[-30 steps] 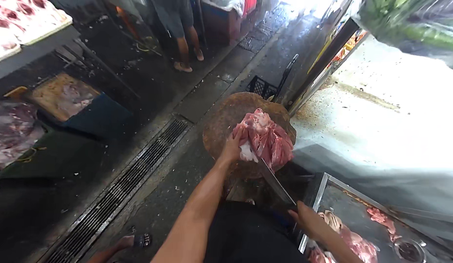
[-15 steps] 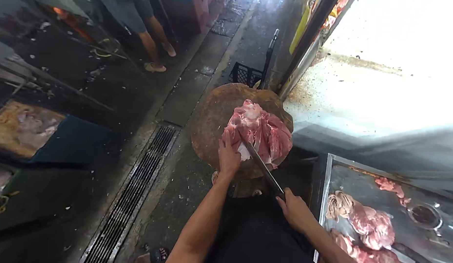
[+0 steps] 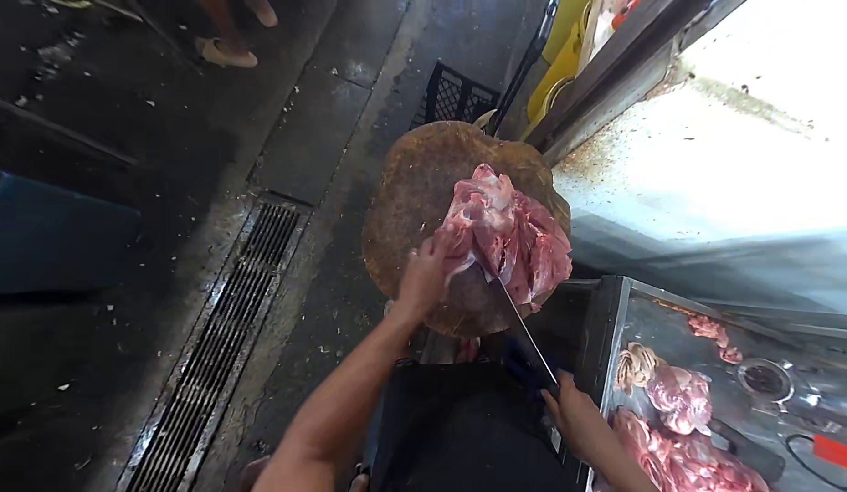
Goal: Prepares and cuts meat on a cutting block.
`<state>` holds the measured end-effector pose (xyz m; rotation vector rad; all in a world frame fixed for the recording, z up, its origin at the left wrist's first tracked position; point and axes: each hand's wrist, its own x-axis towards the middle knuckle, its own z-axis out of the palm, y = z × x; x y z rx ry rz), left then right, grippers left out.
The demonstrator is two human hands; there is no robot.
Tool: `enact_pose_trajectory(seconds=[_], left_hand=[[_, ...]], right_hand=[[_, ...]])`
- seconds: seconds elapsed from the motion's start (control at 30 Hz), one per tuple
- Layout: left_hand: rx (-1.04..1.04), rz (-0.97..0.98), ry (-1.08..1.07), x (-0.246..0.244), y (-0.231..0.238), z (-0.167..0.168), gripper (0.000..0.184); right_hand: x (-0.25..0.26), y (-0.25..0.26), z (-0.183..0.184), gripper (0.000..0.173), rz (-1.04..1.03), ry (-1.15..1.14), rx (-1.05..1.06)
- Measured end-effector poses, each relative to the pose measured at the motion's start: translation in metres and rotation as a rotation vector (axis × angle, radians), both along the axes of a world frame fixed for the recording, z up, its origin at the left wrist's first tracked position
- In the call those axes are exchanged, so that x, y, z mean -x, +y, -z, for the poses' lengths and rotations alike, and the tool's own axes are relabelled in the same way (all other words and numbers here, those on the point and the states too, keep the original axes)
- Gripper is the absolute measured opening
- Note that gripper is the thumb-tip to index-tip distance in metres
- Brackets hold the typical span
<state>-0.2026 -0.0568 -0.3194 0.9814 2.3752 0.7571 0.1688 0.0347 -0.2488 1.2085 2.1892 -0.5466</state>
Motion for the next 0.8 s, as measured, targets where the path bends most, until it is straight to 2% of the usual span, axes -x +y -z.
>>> enact_pose_trajectory(seconds=[0.07,0.13,0.2,0.27,0.33,0.43,0.57,0.67,0.8], left_hand=[[0.044,0.156,-0.055,0.046,-0.006,-0.018,0.108],[0.068,0.219,-0.099,0.056,-0.009,-0.031,0.117],[0.051,0.167,-0.087,0.033,-0.012,-0.030,0.119],[0.078,0.076,-0.028,0.014,-0.010,-0.025,0.112],[0.089,0.020,0.038,-0.001,-0.007,-0.017,0.104],[0.045,-0.046,0.032,-0.004,-0.004,-0.011,0.104],[0.062,-0.046,-0.051,0.003,0.000,-0.021,0.105],[0.066,-0.034,-0.061,0.002,0.000,-0.024,0.103],[0.038,-0.033,-0.033,0.001,-0.003,-0.015,0.101]], right_hand=[[0.005,0.015,-0.017,0.046,-0.048,0.013,0.033],[0.009,0.038,-0.021,0.045,-0.078,0.059,0.004],[-0.007,0.062,-0.010,0.050,-0.006,0.089,-0.022],[-0.028,0.080,0.007,0.055,0.093,0.133,0.029],[-0.044,0.079,0.011,0.056,0.123,0.142,0.059],[-0.041,0.059,0.005,0.054,0.086,0.172,-0.014],[0.007,0.024,-0.002,0.044,0.104,0.359,-0.133],[0.062,0.010,-0.006,0.040,0.122,0.483,-0.099],[0.120,0.008,0.014,0.040,0.087,0.486,-0.064]])
